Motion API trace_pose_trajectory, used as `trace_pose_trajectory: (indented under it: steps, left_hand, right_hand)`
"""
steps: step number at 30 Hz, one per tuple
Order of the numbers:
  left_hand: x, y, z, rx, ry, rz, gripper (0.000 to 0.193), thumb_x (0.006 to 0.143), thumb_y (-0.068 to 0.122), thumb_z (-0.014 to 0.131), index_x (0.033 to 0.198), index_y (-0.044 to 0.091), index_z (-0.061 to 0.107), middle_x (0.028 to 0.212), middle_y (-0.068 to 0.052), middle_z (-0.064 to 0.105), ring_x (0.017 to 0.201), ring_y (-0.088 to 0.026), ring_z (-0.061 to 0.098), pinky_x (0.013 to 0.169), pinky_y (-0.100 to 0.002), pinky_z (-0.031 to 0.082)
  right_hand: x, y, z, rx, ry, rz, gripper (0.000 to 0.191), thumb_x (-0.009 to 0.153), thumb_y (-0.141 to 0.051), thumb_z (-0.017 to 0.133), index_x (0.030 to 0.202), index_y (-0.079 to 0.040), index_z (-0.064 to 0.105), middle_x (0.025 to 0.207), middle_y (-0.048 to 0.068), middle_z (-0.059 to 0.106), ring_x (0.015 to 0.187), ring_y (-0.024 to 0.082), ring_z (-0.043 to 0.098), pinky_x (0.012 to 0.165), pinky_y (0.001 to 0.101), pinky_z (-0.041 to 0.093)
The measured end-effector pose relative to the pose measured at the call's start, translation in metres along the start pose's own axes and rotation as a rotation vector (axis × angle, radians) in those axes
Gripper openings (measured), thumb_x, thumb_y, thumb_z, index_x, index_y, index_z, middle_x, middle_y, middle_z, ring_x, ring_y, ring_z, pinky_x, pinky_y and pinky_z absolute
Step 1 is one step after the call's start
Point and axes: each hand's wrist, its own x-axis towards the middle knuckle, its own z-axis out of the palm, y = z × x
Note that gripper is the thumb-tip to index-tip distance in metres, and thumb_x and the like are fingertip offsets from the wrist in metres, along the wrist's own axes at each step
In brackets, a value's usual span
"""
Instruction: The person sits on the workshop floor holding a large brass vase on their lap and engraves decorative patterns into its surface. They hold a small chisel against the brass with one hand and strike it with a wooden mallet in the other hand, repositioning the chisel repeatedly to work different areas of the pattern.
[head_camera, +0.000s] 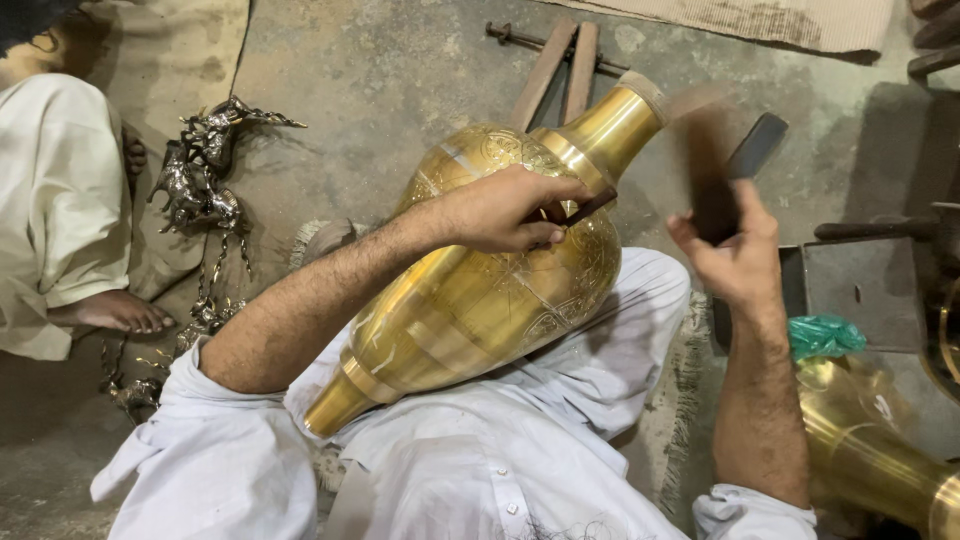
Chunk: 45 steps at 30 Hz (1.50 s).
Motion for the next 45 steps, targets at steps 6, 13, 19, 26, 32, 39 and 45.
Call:
trace_pose_trajectory:
  steps: [6,13,19,26,32,39,45]
  left_hand:
    - [-0.002,-0.002,0.001,-0.046,-0.015,0.054,0.046,0.096,0.016,0.071,0.139,0.009,0.055,0.113,-0.011,0.078,0.106,-0.022,0.077,0.097,-0.04,0.061]
    - [-0.011,0.001,-0.002,-0.047,-0.027,0.075,0.05,0.096,0.015,0.07,0.143,0.013,0.053,0.109,-0.01,0.079,0.102,-0.022,0.078,0.094,-0.041,0.061]
    - [-0.013,-0.003,-0.001,-0.065,0.038,0.108,0.047,0.097,0.016,0.072,0.14,0.012,0.054,0.11,-0.01,0.078,0.103,-0.022,0.078,0.094,-0.04,0.062]
    - [-0.009,-0.007,0.003,-0.056,0.023,0.103,0.042,0.099,0.016,0.071,0.138,0.013,0.055,0.109,-0.007,0.079,0.102,-0.021,0.079,0.092,-0.039,0.063]
    - [-0.014,-0.009,0.002,-0.074,0.082,0.213,0.047,0.097,0.012,0.073,0.14,0.012,0.054,0.106,-0.01,0.079,0.1,-0.023,0.079,0.089,-0.041,0.063]
    - [-0.016,-0.009,0.001,-0.088,0.075,0.156,0.047,0.097,0.014,0.073,0.14,0.013,0.054,0.104,-0.008,0.079,0.097,-0.022,0.079,0.089,-0.041,0.063]
    - [-0.014,-0.013,0.002,-0.069,0.099,0.209,0.047,0.097,0.016,0.075,0.139,0.013,0.053,0.106,-0.009,0.078,0.1,-0.023,0.078,0.089,-0.042,0.063]
  right_hand:
    - [-0.003,0.006,-0.002,-0.035,-0.014,-0.03,0.039,0.093,-0.017,0.086,0.123,-0.002,0.066,0.098,0.006,0.071,0.088,0.013,0.069,0.078,0.0287,0.057]
    - [-0.004,0.011,-0.007,-0.126,0.025,-0.141,0.042,0.09,-0.009,0.087,0.123,0.001,0.063,0.104,0.007,0.069,0.092,0.014,0.066,0.082,0.029,0.055]
    - [-0.009,0.007,-0.004,0.439,0.064,0.005,0.035,0.097,-0.003,0.083,0.123,-0.004,0.059,0.101,0.0,0.064,0.094,0.007,0.062,0.089,0.0242,0.053]
    - [-0.008,0.017,-0.017,-0.384,-0.085,-0.24,0.046,0.092,-0.008,0.09,0.127,0.001,0.061,0.099,0.007,0.067,0.092,0.011,0.065,0.081,0.0286,0.053]
    - [-0.016,0.032,-0.012,0.075,-0.016,0.003,0.032,0.102,-0.011,0.09,0.112,-0.001,0.061,0.096,0.003,0.068,0.087,0.01,0.066,0.079,0.0249,0.056]
    - [-0.016,0.031,-0.009,0.441,0.107,0.011,0.033,0.103,-0.008,0.088,0.122,-0.001,0.061,0.106,0.003,0.069,0.096,0.011,0.066,0.09,0.0253,0.057]
    - [-0.021,0.027,-0.017,0.13,0.091,0.052,0.04,0.099,-0.013,0.087,0.124,-0.002,0.059,0.099,0.002,0.068,0.092,0.011,0.066,0.086,0.0253,0.056]
